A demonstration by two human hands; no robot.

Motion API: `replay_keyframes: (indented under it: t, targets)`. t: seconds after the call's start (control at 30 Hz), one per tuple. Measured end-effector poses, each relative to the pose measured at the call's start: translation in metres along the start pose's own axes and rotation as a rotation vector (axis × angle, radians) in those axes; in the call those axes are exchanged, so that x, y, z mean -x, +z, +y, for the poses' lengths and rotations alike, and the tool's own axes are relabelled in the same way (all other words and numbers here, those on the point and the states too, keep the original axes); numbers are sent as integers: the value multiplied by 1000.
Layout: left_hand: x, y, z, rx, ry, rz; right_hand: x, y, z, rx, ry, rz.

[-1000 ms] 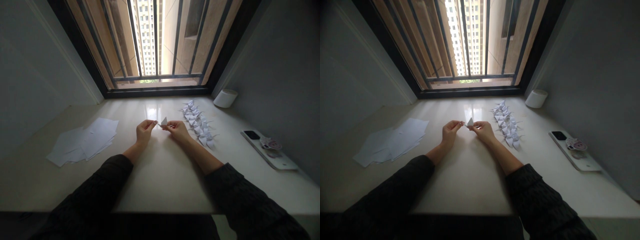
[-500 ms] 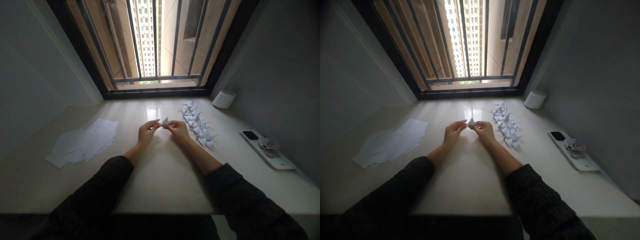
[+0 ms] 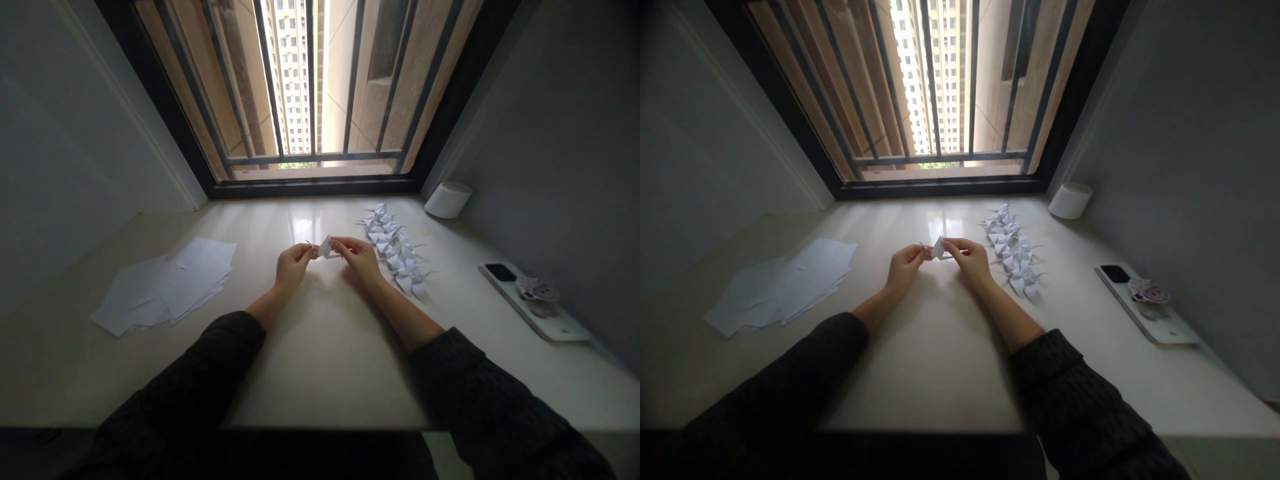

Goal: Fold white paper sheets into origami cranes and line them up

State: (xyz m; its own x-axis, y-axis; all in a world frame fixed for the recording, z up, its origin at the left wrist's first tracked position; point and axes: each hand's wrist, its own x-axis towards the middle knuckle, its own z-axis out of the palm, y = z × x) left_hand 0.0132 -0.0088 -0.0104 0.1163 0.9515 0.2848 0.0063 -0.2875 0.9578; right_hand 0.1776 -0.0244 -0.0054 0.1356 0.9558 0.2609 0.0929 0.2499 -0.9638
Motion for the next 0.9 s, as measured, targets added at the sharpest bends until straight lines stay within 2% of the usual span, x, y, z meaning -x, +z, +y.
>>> replay_keyframes:
  t: [0.2, 0.33, 0.53, 0.9]
  targets:
    - [2, 1, 4, 4, -9, -51, 0, 1, 5, 7, -9, 21]
    - [3, 1, 6, -101, -41, -84, 1, 2, 2, -64, 12, 46]
    - [3, 1, 7, -134, -34, -57, 2, 2, -5, -61, -19, 14]
    - [5, -2, 4, -335, 32, -71, -1, -1, 5, 6, -51, 18]
